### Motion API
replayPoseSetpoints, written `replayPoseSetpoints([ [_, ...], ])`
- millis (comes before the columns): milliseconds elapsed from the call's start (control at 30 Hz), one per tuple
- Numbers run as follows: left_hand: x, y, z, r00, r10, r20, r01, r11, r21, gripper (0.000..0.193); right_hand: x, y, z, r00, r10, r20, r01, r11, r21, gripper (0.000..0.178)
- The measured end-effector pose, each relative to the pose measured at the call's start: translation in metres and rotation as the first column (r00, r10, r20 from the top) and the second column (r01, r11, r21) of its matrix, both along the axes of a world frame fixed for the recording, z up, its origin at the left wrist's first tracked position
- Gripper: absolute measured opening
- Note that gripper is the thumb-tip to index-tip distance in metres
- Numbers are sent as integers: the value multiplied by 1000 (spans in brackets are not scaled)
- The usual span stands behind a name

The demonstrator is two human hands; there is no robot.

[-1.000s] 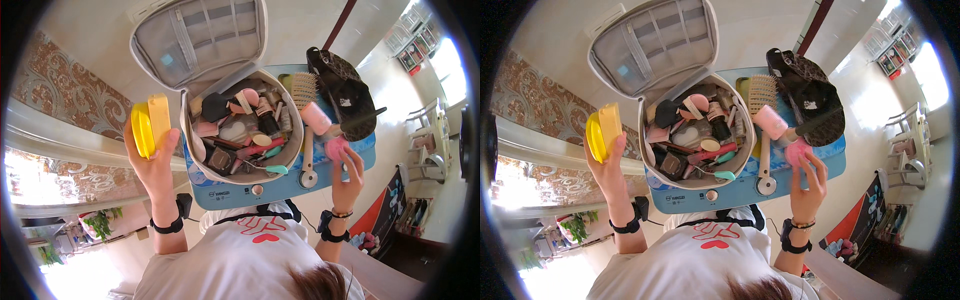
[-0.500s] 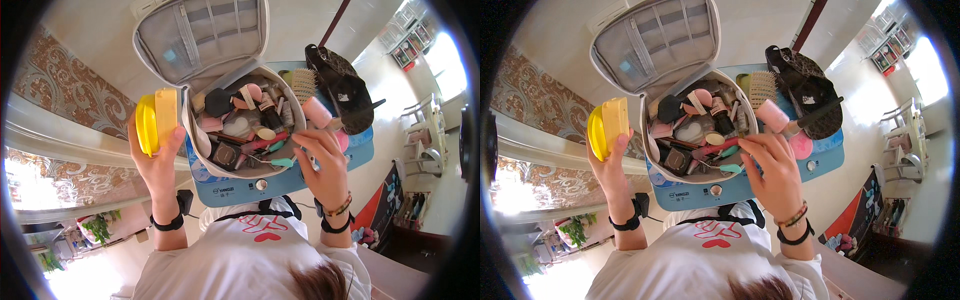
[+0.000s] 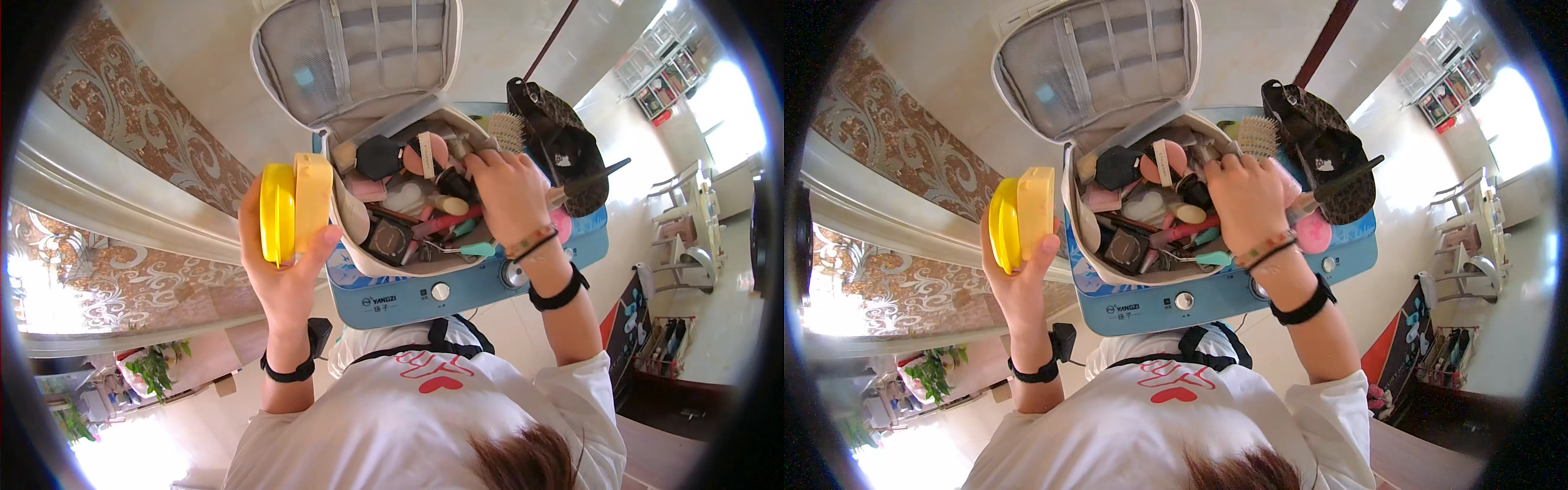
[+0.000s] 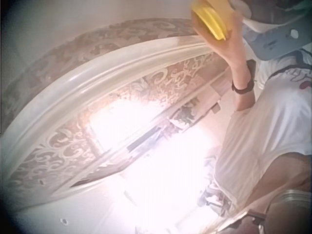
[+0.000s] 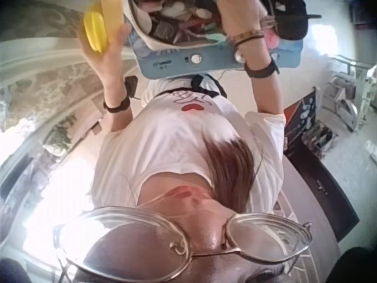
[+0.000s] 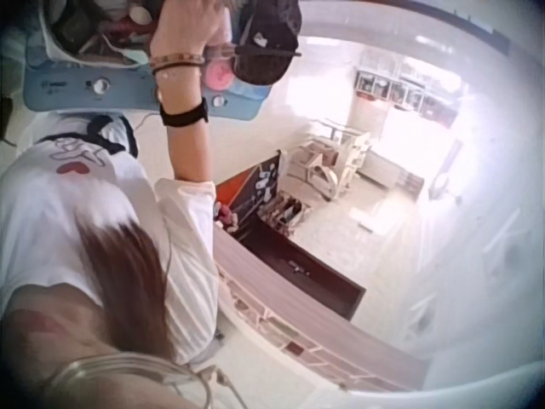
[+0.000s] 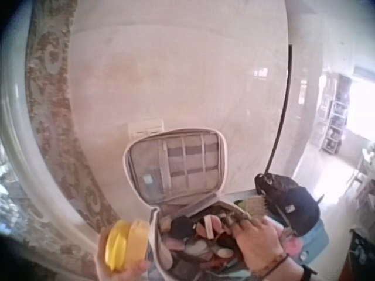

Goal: The person opens a small case, picks up a compact to check its contents, and then puts it back before organizing other makeup items and walking to a different room with a bowl.

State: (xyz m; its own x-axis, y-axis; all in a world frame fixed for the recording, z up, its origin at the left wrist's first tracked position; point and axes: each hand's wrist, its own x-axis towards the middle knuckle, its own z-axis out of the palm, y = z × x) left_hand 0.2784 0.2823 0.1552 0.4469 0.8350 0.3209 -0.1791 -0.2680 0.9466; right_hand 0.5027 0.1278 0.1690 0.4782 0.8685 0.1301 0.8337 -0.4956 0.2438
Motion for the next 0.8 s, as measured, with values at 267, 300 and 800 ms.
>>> replayPoseSetpoints([
  [267,-6,-1,-2,1000,20,2,-19,994,-104,76,-22,-38,39,916,252,-312,65,674,736,64],
  [300,-5,-2,-4,1000,6,-1,-6,997,-83,76,-19,-39,39,958,263,-116,-62,584,809,61],
  [800,-4,-6,-6,1000,-19,3,19,999,-39,76,-18,-32,16,969,179,-168,-99,912,398,41],
])
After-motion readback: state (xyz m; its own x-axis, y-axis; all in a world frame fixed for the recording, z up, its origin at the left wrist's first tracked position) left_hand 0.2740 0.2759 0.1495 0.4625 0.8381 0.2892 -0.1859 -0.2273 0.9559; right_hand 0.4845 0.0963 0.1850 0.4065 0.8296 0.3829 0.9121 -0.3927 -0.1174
